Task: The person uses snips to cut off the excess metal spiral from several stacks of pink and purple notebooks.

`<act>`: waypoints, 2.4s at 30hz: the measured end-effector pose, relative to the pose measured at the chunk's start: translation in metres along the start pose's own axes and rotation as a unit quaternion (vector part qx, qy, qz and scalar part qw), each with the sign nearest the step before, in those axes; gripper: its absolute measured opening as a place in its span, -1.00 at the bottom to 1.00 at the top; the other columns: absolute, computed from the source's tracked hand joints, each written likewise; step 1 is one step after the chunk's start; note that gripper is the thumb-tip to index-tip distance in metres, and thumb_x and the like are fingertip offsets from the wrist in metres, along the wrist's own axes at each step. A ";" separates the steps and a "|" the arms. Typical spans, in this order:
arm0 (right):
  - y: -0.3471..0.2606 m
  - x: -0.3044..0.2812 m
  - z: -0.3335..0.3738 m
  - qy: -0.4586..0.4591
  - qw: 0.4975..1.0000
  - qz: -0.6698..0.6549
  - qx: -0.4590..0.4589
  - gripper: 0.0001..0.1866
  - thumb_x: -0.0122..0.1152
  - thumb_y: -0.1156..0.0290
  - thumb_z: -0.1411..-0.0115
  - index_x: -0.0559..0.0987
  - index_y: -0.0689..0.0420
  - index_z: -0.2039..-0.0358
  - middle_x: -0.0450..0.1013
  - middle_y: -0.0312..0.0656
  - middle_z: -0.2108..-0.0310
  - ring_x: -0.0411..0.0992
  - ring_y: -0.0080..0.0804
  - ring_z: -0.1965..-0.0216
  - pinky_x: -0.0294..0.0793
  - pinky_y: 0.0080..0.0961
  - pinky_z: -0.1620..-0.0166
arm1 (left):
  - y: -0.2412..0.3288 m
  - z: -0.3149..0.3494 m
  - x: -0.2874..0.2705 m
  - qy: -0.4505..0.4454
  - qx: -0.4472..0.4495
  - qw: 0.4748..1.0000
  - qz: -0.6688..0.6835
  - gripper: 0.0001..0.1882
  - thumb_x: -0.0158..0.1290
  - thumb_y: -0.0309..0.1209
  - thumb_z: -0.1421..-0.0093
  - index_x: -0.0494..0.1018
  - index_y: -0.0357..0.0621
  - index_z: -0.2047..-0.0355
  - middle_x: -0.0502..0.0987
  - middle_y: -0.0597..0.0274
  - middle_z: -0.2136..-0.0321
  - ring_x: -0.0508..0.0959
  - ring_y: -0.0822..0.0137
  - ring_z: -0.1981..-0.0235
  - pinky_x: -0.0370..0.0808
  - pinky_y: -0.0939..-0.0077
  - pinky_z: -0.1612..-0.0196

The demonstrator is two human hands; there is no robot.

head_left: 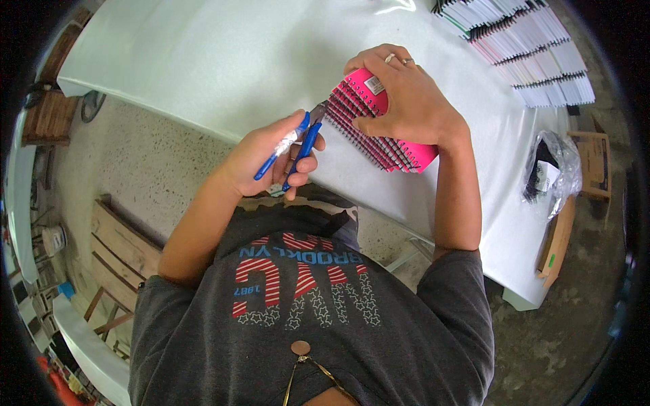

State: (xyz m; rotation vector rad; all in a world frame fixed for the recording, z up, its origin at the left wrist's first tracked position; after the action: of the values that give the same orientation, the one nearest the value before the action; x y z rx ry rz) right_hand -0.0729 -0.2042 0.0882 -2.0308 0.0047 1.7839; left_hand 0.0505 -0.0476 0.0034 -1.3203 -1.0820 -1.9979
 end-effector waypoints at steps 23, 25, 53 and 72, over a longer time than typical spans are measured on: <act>-0.035 0.008 0.012 0.026 0.978 0.181 0.096 -0.32 0.30 0.31 0.12 0.29 0.09 -0.05 0.23 -0.07 -0.11 0.12 -0.02 -0.20 0.21 -0.14 -0.13 | -0.022 -0.012 0.006 0.072 0.042 0.994 0.077 -0.42 -0.36 0.11 -0.26 0.30 -0.17 0.12 0.42 0.12 0.38 0.49 0.14 0.35 0.50 0.17 0.40; -0.037 0.006 0.012 0.028 0.979 0.180 0.089 -0.33 0.30 0.31 0.12 0.29 0.09 -0.04 0.24 -0.07 -0.11 0.13 -0.02 -0.20 0.22 -0.16 -0.12 | -0.022 -0.010 -0.004 0.027 0.047 0.994 0.093 -0.44 -0.36 0.09 -0.27 0.31 -0.17 0.16 0.41 0.15 0.44 0.48 0.18 0.40 0.48 0.21 0.44; -0.037 0.017 0.013 0.025 0.965 0.239 0.104 -0.29 0.34 0.33 0.12 0.25 0.10 -0.06 0.23 -0.06 -0.10 0.13 -0.01 -0.19 0.24 -0.08 -0.08 | 0.003 0.003 0.034 0.277 -0.035 0.957 -0.077 -0.40 -0.31 0.13 -0.24 0.34 -0.24 0.24 0.36 0.23 0.60 0.44 0.33 0.64 0.54 0.34 0.63; -0.038 0.031 0.012 0.112 0.943 0.307 0.062 -0.51 0.19 0.40 0.12 0.34 0.13 0.11 0.31 -0.06 0.01 0.21 -0.02 -0.09 0.25 0.10 0.11 | -0.003 0.002 0.010 0.180 -0.040 0.983 -0.017 -0.33 -0.38 0.14 -0.26 0.31 -0.26 0.07 0.46 0.08 0.42 0.55 0.07 0.33 0.55 0.15 0.31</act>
State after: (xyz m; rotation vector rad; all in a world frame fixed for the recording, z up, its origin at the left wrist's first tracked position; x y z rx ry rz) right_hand -0.0686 -0.1573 0.0700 -2.2787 0.8844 1.7998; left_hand 0.0447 -0.0442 0.0122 -0.9297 -0.8658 -2.2169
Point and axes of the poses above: each hand's wrist, its own z-axis away from the middle knuckle, its own x-axis out of the palm, y = z × x, the point moved 3 cm from there along -z, towards the middle knuckle
